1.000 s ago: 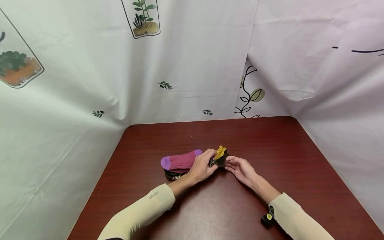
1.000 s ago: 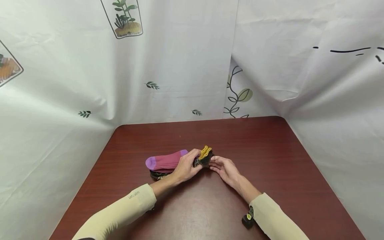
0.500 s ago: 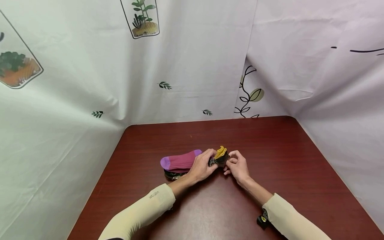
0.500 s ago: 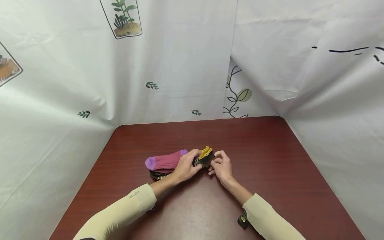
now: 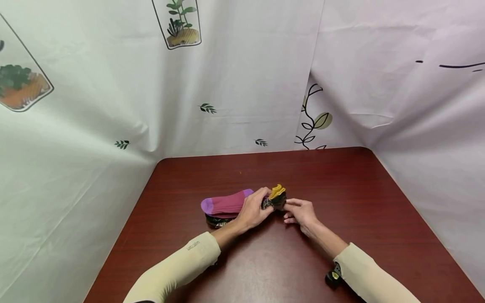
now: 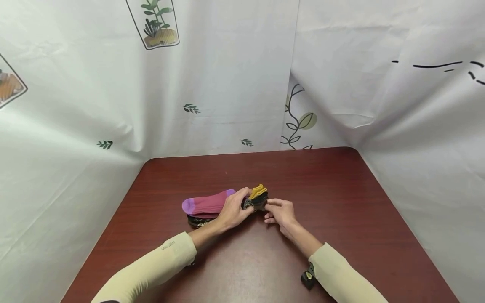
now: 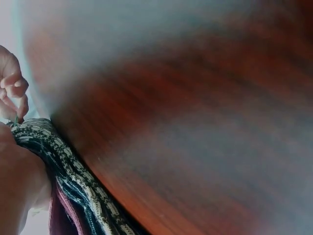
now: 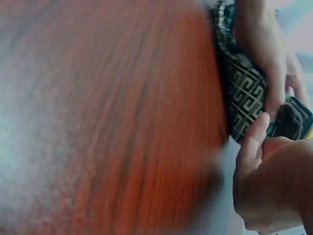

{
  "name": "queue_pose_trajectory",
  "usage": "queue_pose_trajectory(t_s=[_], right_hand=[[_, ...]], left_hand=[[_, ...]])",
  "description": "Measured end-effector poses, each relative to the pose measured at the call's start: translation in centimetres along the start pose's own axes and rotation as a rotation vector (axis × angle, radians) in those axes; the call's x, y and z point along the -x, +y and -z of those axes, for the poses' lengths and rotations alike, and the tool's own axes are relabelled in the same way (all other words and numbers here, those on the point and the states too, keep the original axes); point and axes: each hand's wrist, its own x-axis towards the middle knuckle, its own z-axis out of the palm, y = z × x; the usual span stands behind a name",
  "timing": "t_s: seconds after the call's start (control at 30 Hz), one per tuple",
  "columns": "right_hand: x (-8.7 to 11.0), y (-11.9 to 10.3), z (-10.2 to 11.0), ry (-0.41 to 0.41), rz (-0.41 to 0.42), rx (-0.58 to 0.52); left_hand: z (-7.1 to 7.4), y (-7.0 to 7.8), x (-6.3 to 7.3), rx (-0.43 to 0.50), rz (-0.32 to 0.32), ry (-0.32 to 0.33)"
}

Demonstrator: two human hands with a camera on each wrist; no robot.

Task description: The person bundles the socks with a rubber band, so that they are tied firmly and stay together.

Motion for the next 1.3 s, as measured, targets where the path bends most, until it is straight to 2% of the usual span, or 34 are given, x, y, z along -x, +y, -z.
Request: queue_pose_trajectory(t_s=[0.07,0.13,0.23,0.33,0.47,0.53,0.6,0.73,0.83,0.9,0.97,1.03,1.13,1.2,1.3], right_hand=[[0.0,0.1,0.1,-0.021,-0.060,-0.036],[0.2,0.4,0.2,-0.040,-0.082,-0.041],[0.5,0.7,0.2,-0.028,-0.031,0.007],[1.1,0.6,0.4,0.022,0.117,0.131],[1.2,0.3,1.0,0.046,0.446,0.475],[1.0,0.1,1.1,0.044,0.578,0.635],[0.8,0.0,1.3,0.022,0.632,0.739],[0.6,-0.3,1.6,-0.083,0.612,0.844],[0.3,-0.2,2.0,-0.173,0.657,0.903],[0.0,0.0,2.3,-0.218,0.717,0.932],[-1.1,0.9,3.0,-0.258,0.801,0.939],[-1.7,1.1,3.3,-0.290,0.844,0.926],[-2.4,1.0,3.4,-0.340,0.852,0.874],[-2.6,0.5,3.2,-0.362,0.828,0.857],[-3.0,0.2,2.9,-0.399,0.834,0.883]], left_hand=[[0.0,-0.1,0.1,-0.001,0.000,0.016],[0.0,0.0,0.1,-0.002,0.001,0.026],[0.1,0.1,0.0,-0.011,0.000,0.028],[0.0,0.2,-0.1,-0.018,0.003,0.009],[0.0,0.1,-0.2,-0.019,0.010,0.009],[0.1,0.0,-0.2,-0.018,0.011,0.016],[0.1,-0.2,-0.2,-0.017,0.012,0.020],[0.0,-0.2,-0.2,-0.013,0.028,0.034],[0.1,-0.2,-0.2,-0.015,0.041,0.056],[0.1,-0.1,-0.2,-0.017,0.046,0.062],[0.2,0.0,-0.2,-0.013,0.050,0.053],[0.1,0.0,-0.2,-0.009,0.052,0.040],[0.1,0.1,-0.1,-0.004,0.061,0.025],[0.0,0.1,-0.1,-0.010,0.066,0.028],[-0.1,0.0,-0.1,-0.020,0.065,0.030]])
